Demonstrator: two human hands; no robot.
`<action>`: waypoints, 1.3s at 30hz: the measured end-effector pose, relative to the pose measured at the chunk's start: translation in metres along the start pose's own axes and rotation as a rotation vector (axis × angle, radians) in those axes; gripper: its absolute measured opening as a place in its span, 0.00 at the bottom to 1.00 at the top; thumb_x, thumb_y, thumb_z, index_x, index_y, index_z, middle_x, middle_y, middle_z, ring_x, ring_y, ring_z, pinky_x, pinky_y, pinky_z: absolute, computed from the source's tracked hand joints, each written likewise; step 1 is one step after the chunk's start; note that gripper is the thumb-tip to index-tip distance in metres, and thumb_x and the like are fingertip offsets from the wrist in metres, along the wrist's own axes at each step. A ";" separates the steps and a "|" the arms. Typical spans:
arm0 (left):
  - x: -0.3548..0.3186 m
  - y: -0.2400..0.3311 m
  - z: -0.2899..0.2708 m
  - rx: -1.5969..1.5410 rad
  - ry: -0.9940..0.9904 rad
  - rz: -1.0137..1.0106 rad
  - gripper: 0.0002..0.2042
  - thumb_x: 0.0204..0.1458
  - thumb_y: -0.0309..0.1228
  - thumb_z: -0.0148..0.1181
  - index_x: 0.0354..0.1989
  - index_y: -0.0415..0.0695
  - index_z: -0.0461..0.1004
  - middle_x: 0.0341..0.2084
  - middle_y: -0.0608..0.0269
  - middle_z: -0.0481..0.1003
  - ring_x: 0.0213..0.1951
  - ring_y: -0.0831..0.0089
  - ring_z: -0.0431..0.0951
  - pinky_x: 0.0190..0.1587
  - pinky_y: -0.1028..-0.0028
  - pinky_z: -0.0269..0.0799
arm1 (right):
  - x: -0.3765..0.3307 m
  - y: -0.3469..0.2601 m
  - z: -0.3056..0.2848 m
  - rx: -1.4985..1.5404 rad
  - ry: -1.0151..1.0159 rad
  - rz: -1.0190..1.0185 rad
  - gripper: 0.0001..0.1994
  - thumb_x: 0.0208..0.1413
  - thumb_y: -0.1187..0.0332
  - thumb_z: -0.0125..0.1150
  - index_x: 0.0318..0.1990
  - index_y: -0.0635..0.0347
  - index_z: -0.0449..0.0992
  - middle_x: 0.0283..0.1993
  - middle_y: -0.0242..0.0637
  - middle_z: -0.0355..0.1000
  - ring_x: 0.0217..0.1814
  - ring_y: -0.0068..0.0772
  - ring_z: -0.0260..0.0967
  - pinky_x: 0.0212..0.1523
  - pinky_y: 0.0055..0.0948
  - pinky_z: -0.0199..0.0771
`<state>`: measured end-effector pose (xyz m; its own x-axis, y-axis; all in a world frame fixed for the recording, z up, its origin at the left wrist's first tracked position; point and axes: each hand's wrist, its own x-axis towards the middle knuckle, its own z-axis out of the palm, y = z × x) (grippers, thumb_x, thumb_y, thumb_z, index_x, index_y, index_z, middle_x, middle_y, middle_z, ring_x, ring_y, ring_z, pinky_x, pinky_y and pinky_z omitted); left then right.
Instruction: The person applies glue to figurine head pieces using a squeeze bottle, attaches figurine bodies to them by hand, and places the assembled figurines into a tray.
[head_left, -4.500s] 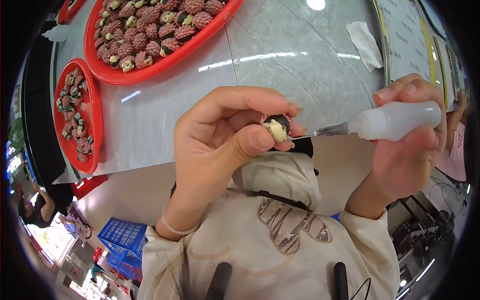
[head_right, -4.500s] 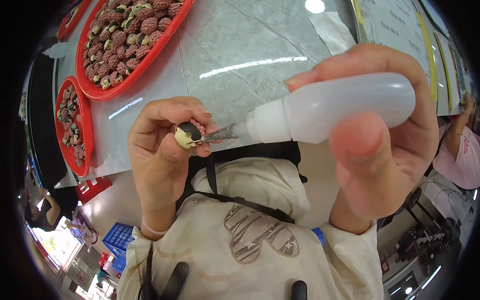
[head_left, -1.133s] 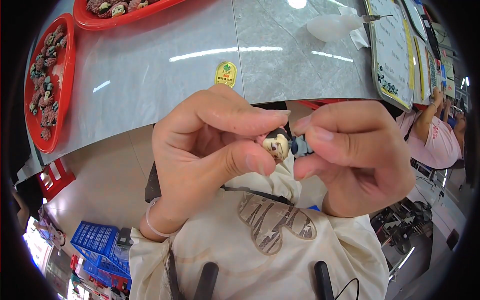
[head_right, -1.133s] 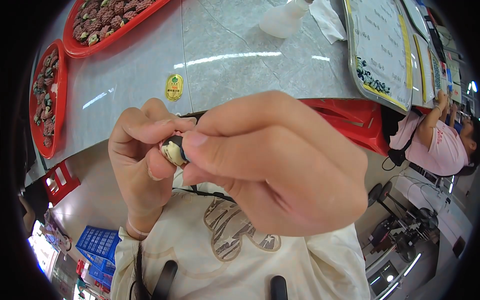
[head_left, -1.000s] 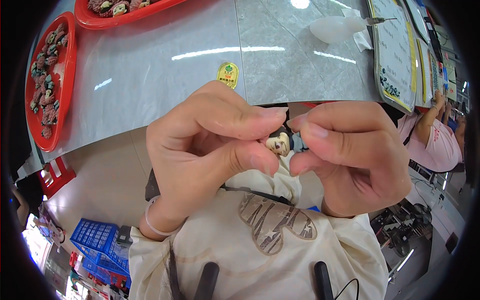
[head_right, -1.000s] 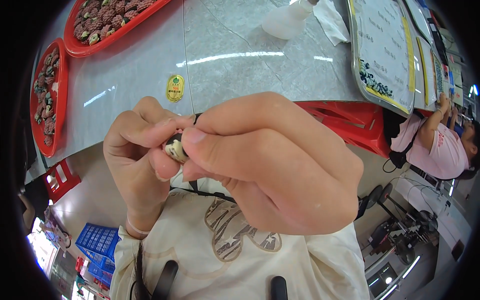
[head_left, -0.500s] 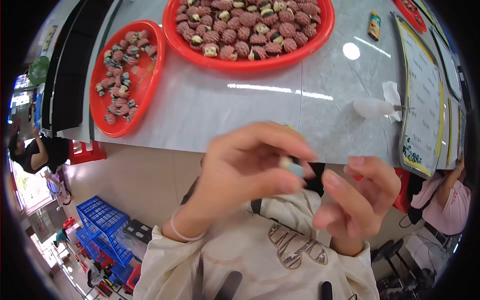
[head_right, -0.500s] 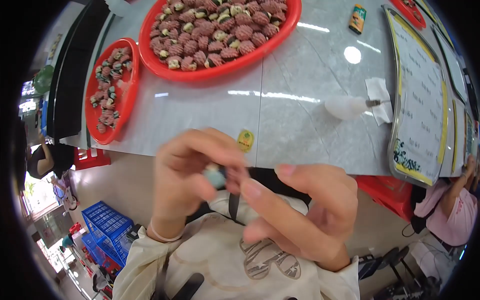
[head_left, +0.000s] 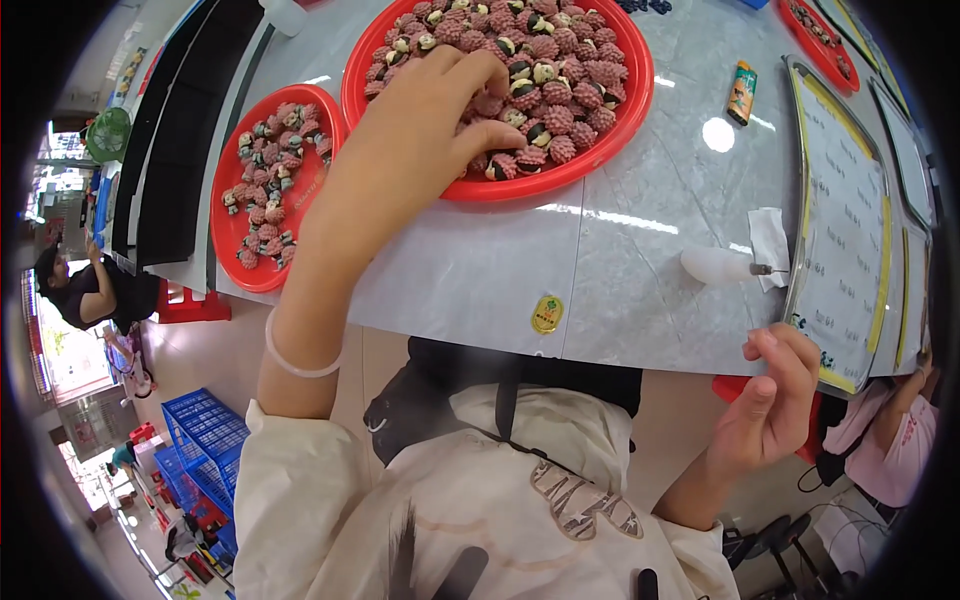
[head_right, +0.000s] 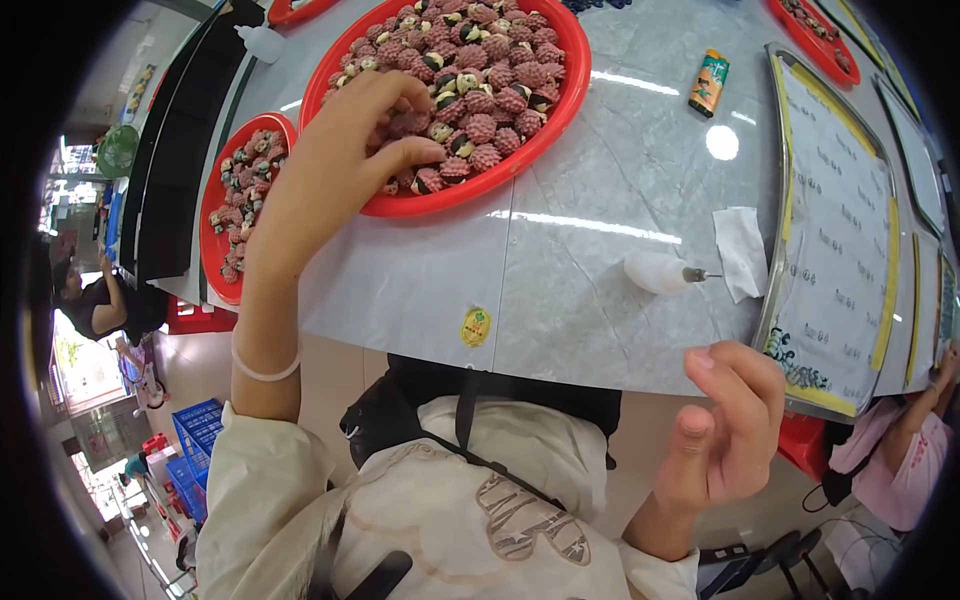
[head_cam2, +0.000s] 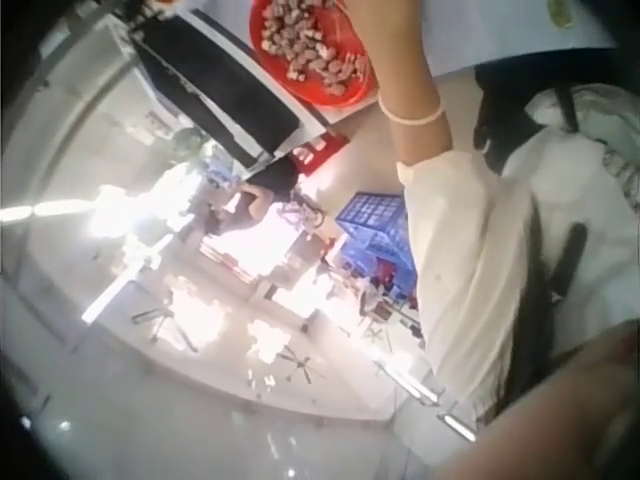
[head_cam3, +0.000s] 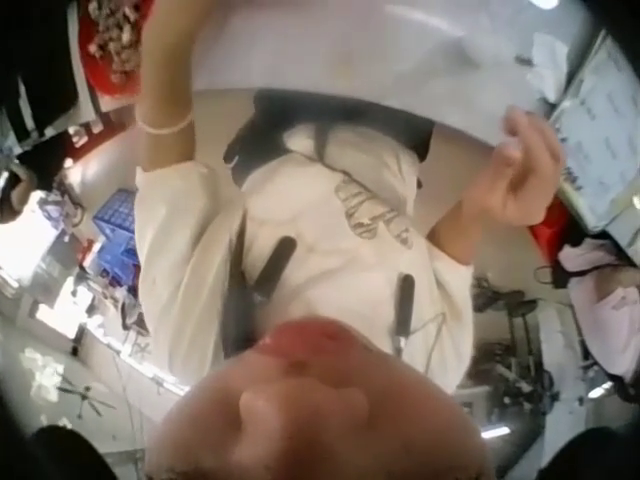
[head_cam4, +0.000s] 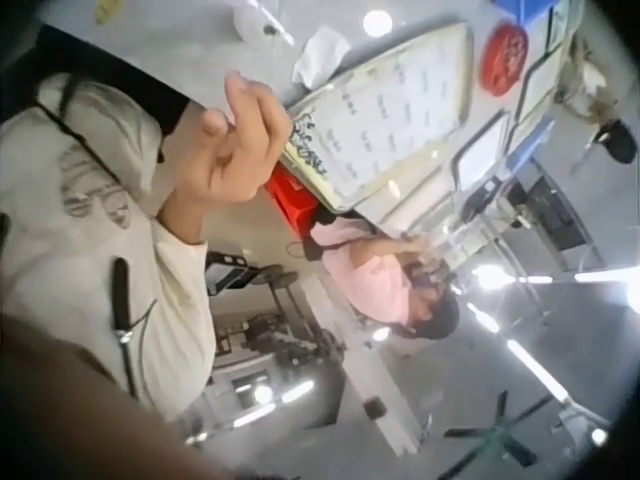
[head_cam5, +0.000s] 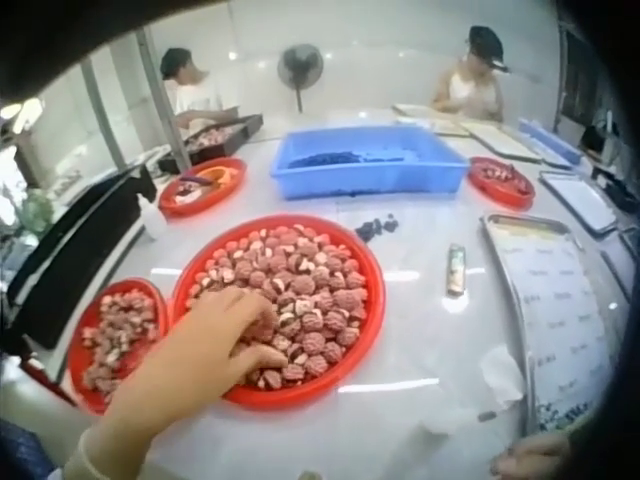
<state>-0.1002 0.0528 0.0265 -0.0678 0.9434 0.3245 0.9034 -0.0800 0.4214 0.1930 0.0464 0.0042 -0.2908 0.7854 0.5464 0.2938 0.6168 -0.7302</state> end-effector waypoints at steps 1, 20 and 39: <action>0.005 0.003 0.002 0.031 -0.114 -0.074 0.09 0.39 0.26 0.56 0.30 0.39 0.66 0.26 0.65 0.69 0.29 0.79 0.68 0.30 0.81 0.62 | 0.000 0.002 -0.003 -0.002 0.004 0.002 0.16 0.52 0.61 0.47 0.35 0.69 0.69 0.32 0.44 0.63 0.30 0.30 0.57 0.30 0.23 0.58; -0.067 0.072 0.035 -1.564 -0.052 -0.494 0.16 0.42 0.34 0.59 0.35 0.39 0.62 0.33 0.51 0.67 0.30 0.70 0.72 0.29 0.79 0.69 | 0.021 0.004 0.029 0.606 -0.073 0.603 0.16 0.50 0.68 0.51 0.43 0.71 0.61 0.33 0.38 0.66 0.32 0.26 0.65 0.33 0.18 0.63; -0.090 0.087 0.059 -1.609 -0.093 -0.505 0.17 0.43 0.37 0.58 0.35 0.38 0.63 0.34 0.53 0.67 0.31 0.75 0.69 0.32 0.81 0.67 | 0.016 0.003 -0.016 0.564 -0.206 0.439 0.22 0.50 0.56 0.48 0.41 0.70 0.62 0.38 0.43 0.59 0.42 0.32 0.61 0.44 0.23 0.59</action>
<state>0.0095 -0.0201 -0.0155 -0.1183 0.9851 -0.1250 -0.5200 0.0458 0.8529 0.2036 0.0614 0.0177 -0.4350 0.8939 0.1081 -0.0740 0.0842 -0.9937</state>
